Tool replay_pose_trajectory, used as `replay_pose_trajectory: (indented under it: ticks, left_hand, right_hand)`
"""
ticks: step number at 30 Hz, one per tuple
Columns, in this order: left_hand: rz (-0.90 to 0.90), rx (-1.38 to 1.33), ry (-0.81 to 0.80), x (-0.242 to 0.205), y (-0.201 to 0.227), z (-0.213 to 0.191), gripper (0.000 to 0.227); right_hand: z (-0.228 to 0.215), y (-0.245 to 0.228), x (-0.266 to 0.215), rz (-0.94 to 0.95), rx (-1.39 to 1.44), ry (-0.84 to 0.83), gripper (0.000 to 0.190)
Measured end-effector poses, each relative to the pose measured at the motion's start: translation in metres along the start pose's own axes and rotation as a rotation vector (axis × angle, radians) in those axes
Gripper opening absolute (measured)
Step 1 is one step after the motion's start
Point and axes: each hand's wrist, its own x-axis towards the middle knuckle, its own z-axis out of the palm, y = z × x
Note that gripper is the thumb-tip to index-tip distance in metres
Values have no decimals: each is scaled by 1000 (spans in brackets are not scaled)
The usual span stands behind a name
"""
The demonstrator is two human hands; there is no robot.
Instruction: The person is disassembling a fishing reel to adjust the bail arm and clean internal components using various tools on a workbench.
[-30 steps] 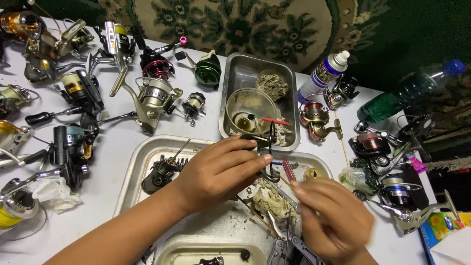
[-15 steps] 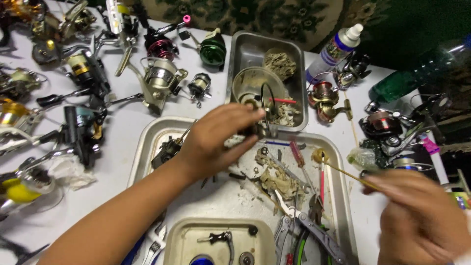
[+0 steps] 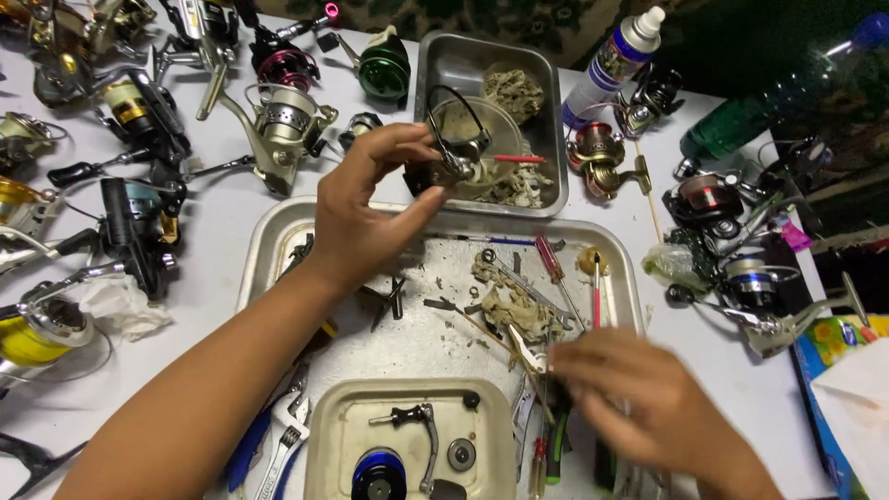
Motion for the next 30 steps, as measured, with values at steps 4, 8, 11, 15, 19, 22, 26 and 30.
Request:
replay_pose_trajectory:
  ticks: [4, 8, 11, 15, 19, 22, 26, 30]
  left_hand:
    - [19, 0, 9, 2, 2, 0, 46]
    - [2, -22, 62, 5, 6, -2, 47]
    - [-40, -37, 155, 10, 10, -10, 49]
    - [-53, -163, 330, 21, 18, -21, 50]
    - [-35, -154, 352, 25, 30, -30, 53]
    - [-1, -168, 311, 25, 34, -32, 52]
    - [9, -176, 272, 26, 39, -36, 50]
    - [38, -149, 180, 26, 45, -43, 48]
  right_hand:
    - [1, 27, 25, 174, -234, -26, 27]
    - [13, 46, 49, 412, -204, -337, 37]
    - [22, 58, 54, 378, -173, -427, 29]
    - [19, 55, 58, 278, -158, -312, 14]
    - [21, 65, 50, 324, -217, -321, 9]
    - [21, 68, 48, 197, -84, -345, 25]
    - [25, 74, 45, 171, -139, -337, 27]
    - [28, 77, 45, 97, -227, -240, 12]
